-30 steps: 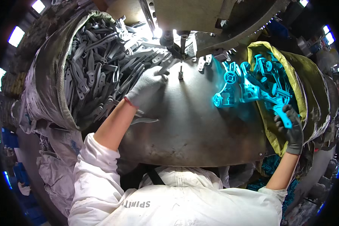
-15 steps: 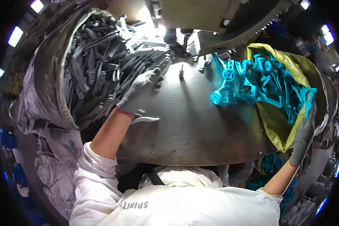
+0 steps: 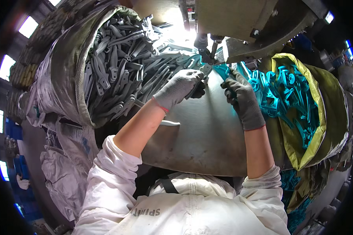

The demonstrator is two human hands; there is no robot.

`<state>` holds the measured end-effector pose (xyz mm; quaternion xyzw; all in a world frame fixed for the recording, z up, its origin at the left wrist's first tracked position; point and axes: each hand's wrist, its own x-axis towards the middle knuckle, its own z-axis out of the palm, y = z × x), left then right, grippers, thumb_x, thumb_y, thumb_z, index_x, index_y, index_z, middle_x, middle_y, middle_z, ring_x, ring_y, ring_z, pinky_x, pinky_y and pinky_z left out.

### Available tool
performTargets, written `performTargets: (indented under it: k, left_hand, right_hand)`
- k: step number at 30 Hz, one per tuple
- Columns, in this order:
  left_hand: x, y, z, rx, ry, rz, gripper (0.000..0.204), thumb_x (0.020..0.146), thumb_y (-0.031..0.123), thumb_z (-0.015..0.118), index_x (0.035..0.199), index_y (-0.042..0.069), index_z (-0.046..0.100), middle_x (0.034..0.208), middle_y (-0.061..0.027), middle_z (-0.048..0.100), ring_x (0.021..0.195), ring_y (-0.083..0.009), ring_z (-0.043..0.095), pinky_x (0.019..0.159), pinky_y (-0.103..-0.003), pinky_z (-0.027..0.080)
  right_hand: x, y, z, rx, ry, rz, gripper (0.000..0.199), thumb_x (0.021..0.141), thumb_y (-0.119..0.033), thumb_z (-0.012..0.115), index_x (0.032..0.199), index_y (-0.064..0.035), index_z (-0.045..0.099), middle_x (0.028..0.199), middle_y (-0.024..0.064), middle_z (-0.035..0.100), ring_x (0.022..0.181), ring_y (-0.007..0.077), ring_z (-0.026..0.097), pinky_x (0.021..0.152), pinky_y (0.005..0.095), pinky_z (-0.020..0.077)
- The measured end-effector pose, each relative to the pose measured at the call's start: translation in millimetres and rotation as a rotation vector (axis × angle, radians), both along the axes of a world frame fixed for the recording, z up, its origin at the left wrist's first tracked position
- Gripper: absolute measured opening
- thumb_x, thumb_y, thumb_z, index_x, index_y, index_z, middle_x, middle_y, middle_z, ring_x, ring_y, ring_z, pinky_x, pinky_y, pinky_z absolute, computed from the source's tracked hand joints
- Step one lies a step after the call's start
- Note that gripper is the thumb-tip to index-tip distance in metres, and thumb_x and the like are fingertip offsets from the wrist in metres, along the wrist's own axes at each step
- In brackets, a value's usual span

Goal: The person assembles plastic components and metal brackets by hand at an industrial workstation.

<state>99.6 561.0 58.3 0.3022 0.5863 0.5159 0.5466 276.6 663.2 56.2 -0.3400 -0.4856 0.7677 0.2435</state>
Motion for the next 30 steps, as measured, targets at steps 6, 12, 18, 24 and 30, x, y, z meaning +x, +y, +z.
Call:
performTargets:
  k: [6,12,18,24,30]
  left_hand:
    - [1.6,4.9,-3.0,0.026,-0.051,0.021,0.029,0.091,0.030,0.056,0.092,0.002,0.061,0.067,-0.0019,0.057,0.057,-0.0085,0.057,0.052,-0.023,0.049]
    - [16.4,-17.8,-10.8,0.367,1.065,0.040,0.021,0.088,0.018,0.054,0.099,0.000,0.058,0.081,-0.0170,0.060,0.075,-0.0290,0.060,0.063,-0.036,0.048]
    - [77.0,-131.0,-20.3,0.331,1.410,-0.241,0.028,0.078,0.016,0.060,0.103,0.006,0.054,0.076,-0.0090,0.052,0.065,-0.0234,0.057,0.055,-0.035,0.048]
    - [29.7,-162.4,-33.2,-0.389,1.727,-0.030,0.034,0.076,0.022,0.064,0.107,0.011,0.053,0.084,-0.0075,0.056,0.077,-0.0217,0.059,0.061,-0.035,0.050]
    - [10.3,-146.8,-31.4,-0.218,1.530,-0.153,0.028,0.076,0.016,0.064,0.103,0.012,0.059,0.082,-0.0066,0.060,0.076,-0.0246,0.062,0.065,-0.034,0.051]
  right_hand:
    - [-9.1,-13.1,-6.7,0.104,-0.139,0.027,0.055,0.085,-0.004,0.050,0.138,-0.0045,0.034,0.075,0.0052,0.058,0.048,0.0071,0.049,0.039,0.0211,0.0365]
    - [-11.6,-8.3,-28.5,0.088,-0.179,0.066,0.052,0.084,-0.004,0.050,0.134,-0.0054,0.038,0.072,0.0035,0.057,0.045,0.0052,0.046,0.036,0.0173,0.0343]
    - [-10.6,-9.5,-31.6,0.160,-0.169,0.112,0.052,0.088,-0.008,0.049,0.138,-0.0096,0.035,0.072,0.0018,0.058,0.047,0.0028,0.047,0.037,0.0152,0.0350]
    - [-10.0,-10.3,-17.5,0.140,-0.105,0.079,0.052,0.089,-0.012,0.052,0.137,-0.0057,0.035,0.073,0.0059,0.058,0.046,0.0063,0.047,0.039,0.0202,0.0338]
    - [-1.3,-12.3,-13.4,0.053,-0.185,0.161,0.055,0.088,-0.010,0.050,0.139,-0.0028,0.031,0.072,0.0047,0.058,0.045,0.0048,0.046,0.036,0.0184,0.0333]
